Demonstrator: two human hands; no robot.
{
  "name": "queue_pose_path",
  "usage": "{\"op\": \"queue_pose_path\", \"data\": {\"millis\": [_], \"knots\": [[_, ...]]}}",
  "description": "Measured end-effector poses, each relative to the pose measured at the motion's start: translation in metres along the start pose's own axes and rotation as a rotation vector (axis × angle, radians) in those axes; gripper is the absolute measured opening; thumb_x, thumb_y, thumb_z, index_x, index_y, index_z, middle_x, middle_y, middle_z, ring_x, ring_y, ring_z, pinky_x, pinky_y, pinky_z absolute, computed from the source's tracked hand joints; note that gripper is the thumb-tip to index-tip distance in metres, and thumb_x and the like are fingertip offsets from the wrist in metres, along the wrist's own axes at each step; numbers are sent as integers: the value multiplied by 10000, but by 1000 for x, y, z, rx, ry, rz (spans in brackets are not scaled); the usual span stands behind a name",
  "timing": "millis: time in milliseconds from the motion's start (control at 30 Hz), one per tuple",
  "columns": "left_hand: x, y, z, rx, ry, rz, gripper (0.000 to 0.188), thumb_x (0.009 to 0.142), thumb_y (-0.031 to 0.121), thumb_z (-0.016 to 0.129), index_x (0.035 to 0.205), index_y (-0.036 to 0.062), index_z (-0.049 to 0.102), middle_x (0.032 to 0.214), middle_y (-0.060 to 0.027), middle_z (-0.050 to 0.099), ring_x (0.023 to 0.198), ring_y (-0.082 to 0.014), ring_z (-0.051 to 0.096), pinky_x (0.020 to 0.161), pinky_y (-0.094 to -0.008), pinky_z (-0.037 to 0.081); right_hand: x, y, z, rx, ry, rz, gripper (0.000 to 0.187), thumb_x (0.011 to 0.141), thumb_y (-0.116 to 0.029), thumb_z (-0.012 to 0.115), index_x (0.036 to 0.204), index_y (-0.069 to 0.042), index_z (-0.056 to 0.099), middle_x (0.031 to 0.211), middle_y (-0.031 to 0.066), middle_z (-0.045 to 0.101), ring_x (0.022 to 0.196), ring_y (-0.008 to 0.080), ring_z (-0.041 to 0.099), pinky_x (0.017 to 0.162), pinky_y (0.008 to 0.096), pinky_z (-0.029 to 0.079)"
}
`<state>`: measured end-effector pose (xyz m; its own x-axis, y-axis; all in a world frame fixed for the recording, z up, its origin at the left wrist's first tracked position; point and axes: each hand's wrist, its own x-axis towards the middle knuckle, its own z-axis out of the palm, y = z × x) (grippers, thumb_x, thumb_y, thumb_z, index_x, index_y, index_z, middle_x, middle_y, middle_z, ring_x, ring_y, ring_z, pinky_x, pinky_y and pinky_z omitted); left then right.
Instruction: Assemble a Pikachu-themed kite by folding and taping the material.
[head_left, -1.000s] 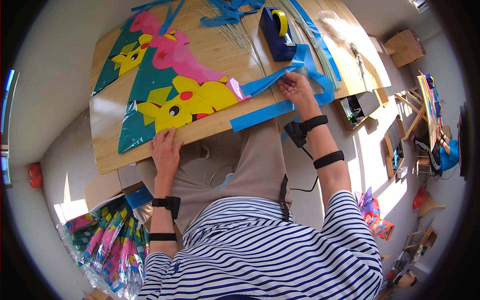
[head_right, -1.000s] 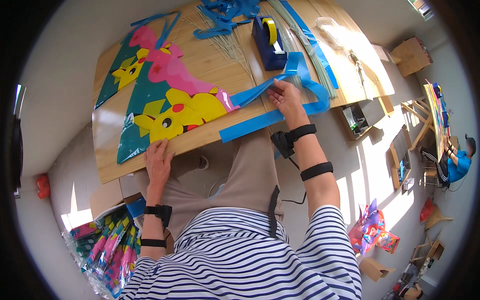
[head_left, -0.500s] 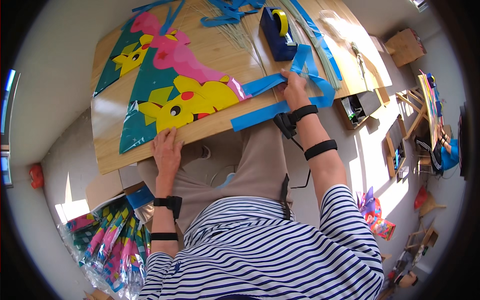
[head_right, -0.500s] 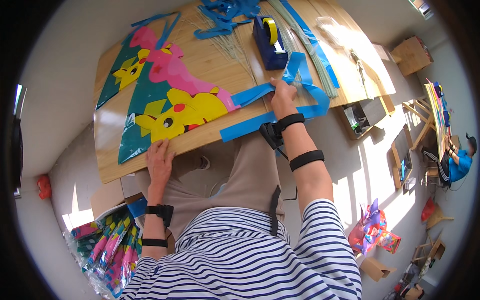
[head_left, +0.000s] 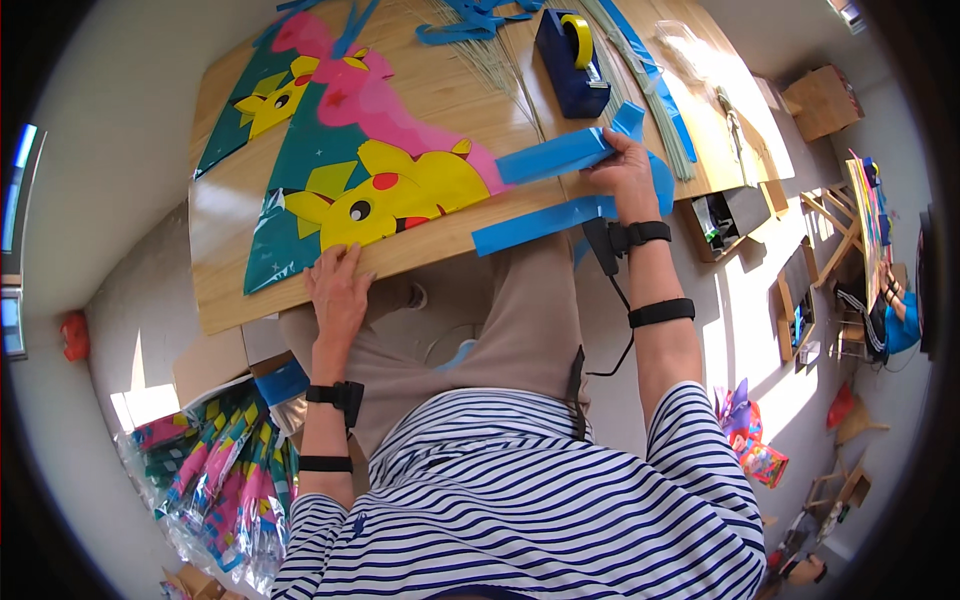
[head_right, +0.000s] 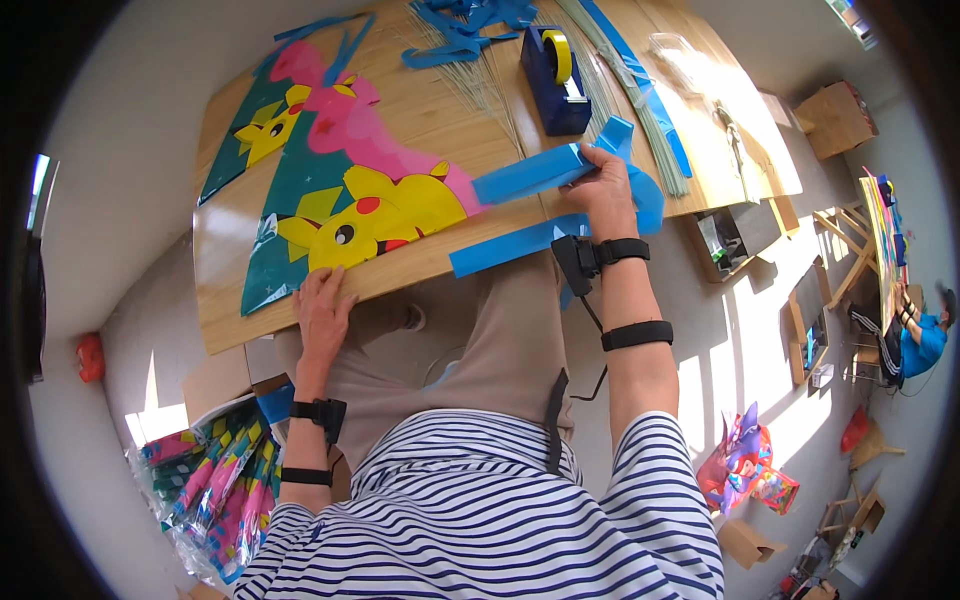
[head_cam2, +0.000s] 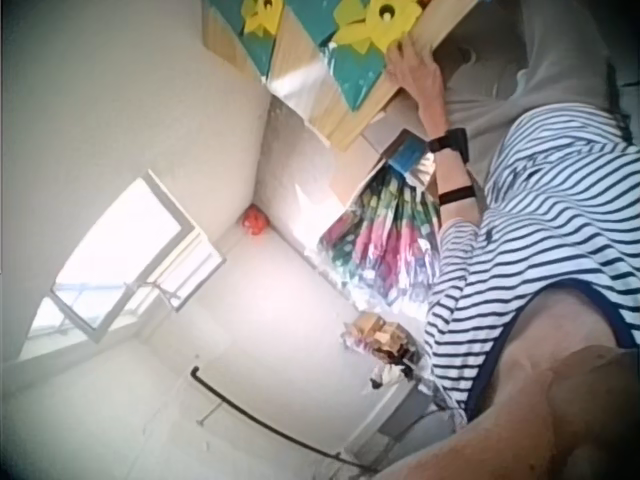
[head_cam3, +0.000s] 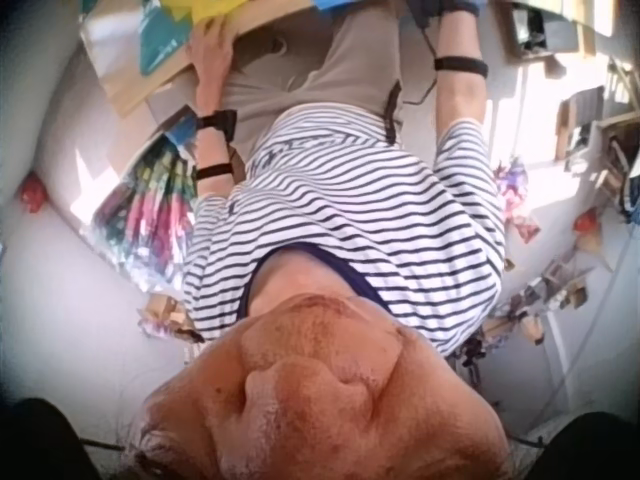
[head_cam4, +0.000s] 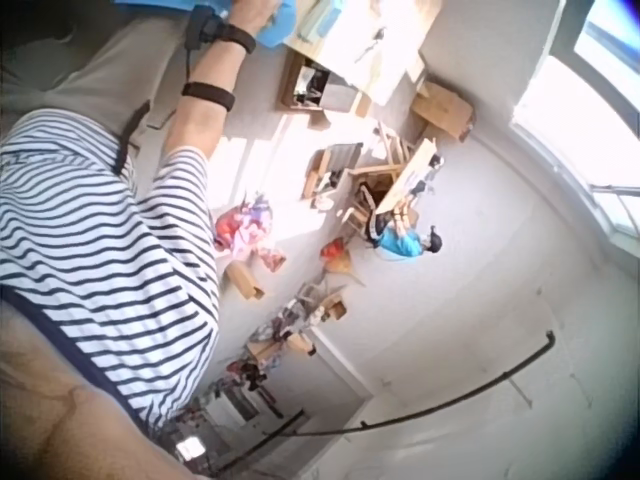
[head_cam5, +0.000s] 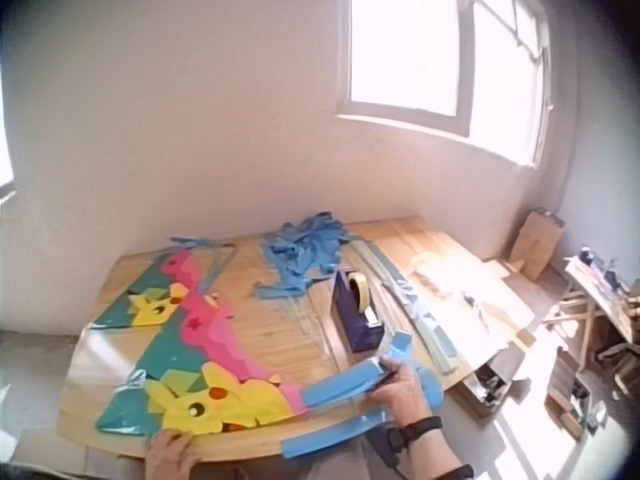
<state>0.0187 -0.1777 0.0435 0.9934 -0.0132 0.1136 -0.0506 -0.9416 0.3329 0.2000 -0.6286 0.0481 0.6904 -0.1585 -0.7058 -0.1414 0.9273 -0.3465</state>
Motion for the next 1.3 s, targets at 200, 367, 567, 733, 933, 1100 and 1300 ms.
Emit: {"op": "queue_pose_path", "data": {"millis": [200,367,567,733,933,1100,1300], "knots": [[5,8,-4,134,58,59,567,806,206,781,1341,90,635,1399,-99,543,1356,-311,463,1178,-655,200,3,4,-3,-147,7,-131,215,843,3,707,1018,-82,616,1158,101,669,1124,335,620,1077,612,376],[25,45,-7,44,53,79,594,807,207,783,1358,71,609,1412,-95,547,1369,-307,456,1187,-646,181,-5,10,-4,-178,18,-165,222,824,12,709,990,-100,612,1125,93,668,1080,312,624,1041,571,385],[70,116,23,-130,-67,359,600,872,295,754,1403,79,578,1503,-103,512,1414,-320,435,1179,-623,240,-3,5,-7,-179,-36,-195,219,820,6,709,999,-89,626,1085,71,682,1085,286,629,1037,544,374],[79,144,66,-83,-108,420,717,906,447,702,1490,83,501,1584,-92,441,1490,-322,359,1167,-657,242,-9,1,-5,-229,-18,-215,178,824,11,705,969,-69,639,1042,81,670,1020,275,633,990,520,417],[71,142,80,-31,-105,447,777,895,532,663,1514,99,479,1601,-83,424,1497,-322,349,1175,-664,224,-1,-10,-14,-277,-38,-253,186,834,-15,715,989,-81,635,1041,69,671,1003,255,619,946,496,405],[68,140,81,-29,-99,464,769,896,551,646,1505,108,492,1592,-76,436,1491,-318,357,1183,-659,209,10,-41,-21,-245,12,-251,191,833,-32,736,984,-92,634,992,68,671,968,253,618,925,497,413],[69,143,79,-52,-129,408,734,893,562,644,1475,127,537,1581,-63,453,1488,-307,363,1191,-652,195,-14,-79,6,-109,24,-271,247,843,-11,709,1066,-37,606,1040,145,710,975,300,672,954,570,436]]}}
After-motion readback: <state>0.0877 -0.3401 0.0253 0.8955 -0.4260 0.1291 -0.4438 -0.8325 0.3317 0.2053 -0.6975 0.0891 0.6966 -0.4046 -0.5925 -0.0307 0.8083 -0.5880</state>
